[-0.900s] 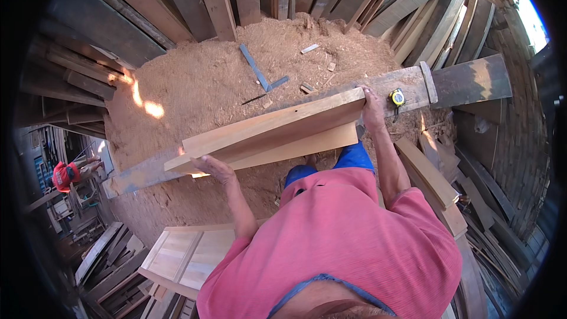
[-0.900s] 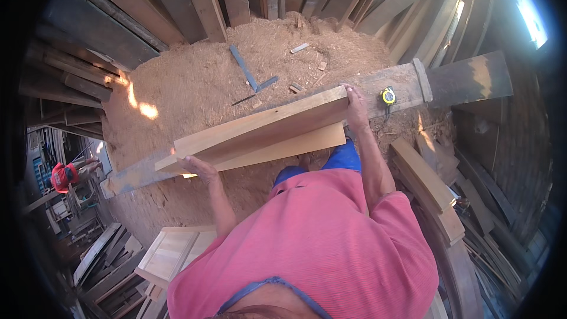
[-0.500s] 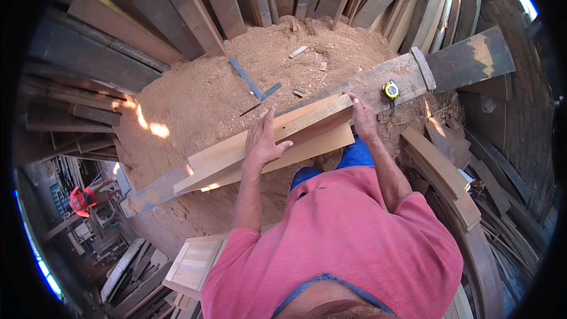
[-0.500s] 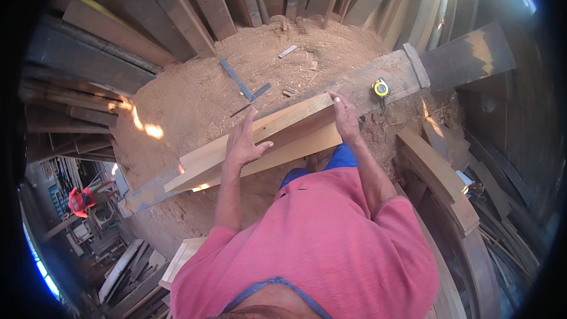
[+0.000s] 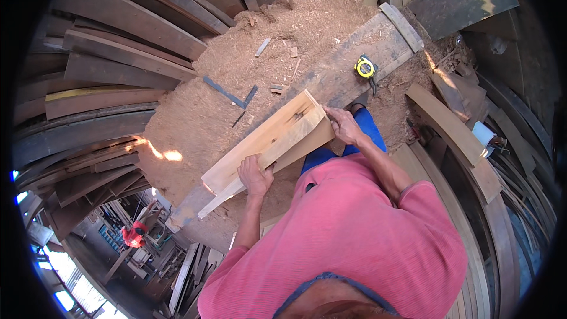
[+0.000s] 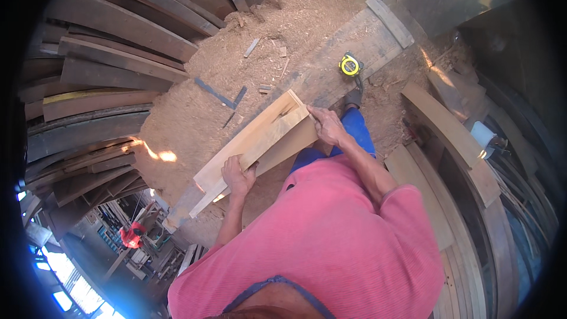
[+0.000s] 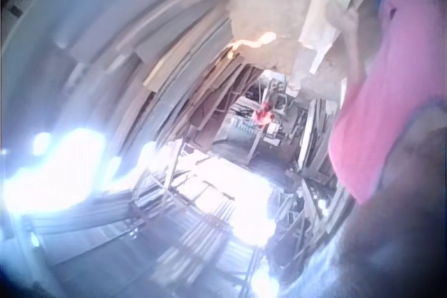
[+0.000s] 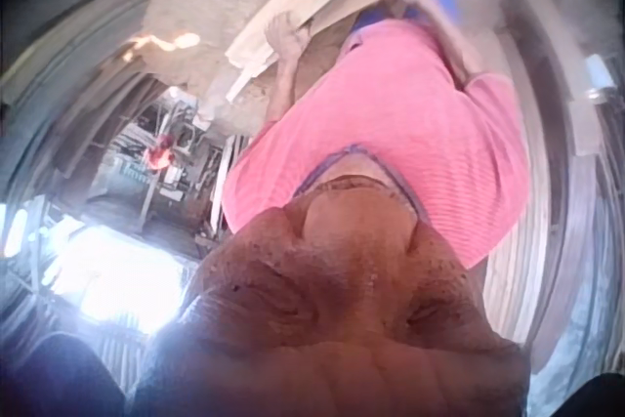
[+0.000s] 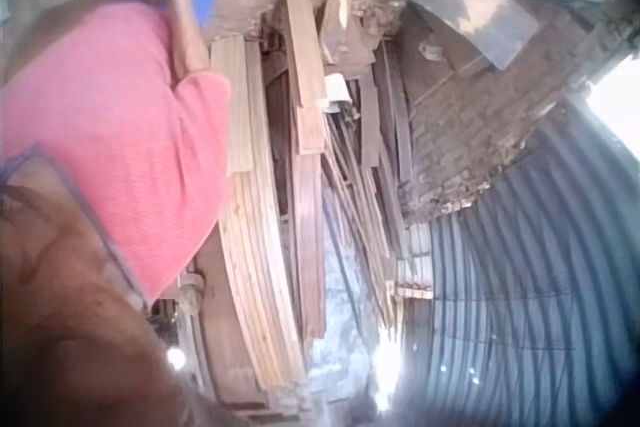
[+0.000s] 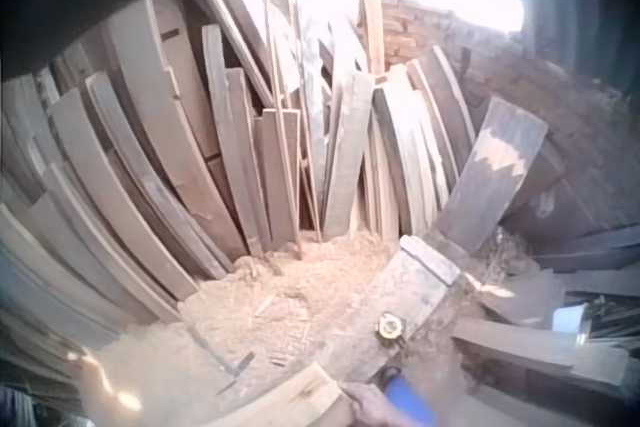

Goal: The person measures wooden planks with a tape measure, marks them, and stacks them against a wall. The person repeats this process for several planks in a woodworking shop.

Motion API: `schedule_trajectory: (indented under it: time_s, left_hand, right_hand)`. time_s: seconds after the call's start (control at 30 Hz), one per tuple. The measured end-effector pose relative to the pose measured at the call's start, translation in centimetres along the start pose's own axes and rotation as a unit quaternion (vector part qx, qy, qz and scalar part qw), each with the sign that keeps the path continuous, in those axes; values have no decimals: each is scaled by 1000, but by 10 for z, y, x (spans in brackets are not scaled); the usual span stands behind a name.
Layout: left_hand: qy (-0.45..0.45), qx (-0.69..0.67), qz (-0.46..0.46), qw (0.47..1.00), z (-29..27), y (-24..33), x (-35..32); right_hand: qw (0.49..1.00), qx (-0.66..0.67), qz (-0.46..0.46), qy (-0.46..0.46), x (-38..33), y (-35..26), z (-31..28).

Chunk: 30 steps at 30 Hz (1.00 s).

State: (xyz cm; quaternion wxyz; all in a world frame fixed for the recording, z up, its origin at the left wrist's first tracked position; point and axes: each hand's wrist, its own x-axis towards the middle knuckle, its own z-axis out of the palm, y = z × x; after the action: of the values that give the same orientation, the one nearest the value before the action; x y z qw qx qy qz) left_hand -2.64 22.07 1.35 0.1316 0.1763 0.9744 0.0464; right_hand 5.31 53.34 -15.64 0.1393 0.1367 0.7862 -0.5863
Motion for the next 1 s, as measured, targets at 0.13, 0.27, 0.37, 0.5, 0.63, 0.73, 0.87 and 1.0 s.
schedule_trajectory:
  time_s: [0.13,0.27,0.37,0.5,0.63,0.73,0.87,1.0]
  left_hand:
    - [9,6,-1,1000,6,5,-13]
    - [29,11,6,1000,13,5,-20]
    - [40,-10,7,999,15,5,-22]
    - [40,12,10,999,13,6,-21]
    - [49,1,8,999,11,8,-21]
    - [48,-4,-1,999,10,9,-22]
    - [48,-5,-13,999,11,9,-24]
    - [68,7,-7,998,14,7,-26]
  right_hand:
    - [999,-20,15,-27,2,9,-2]
    - [999,-15,25,-32,2,16,1]
    - [999,-6,42,-21,3,18,3]
    - [993,-32,53,-96,10,14,-2]
    - [993,-9,84,-83,5,-8,-18]
    - [995,-64,74,-7,9,-27,-45]
    - [956,-216,67,187,27,-40,-89]
    - [889,-382,100,231,53,-30,-112]
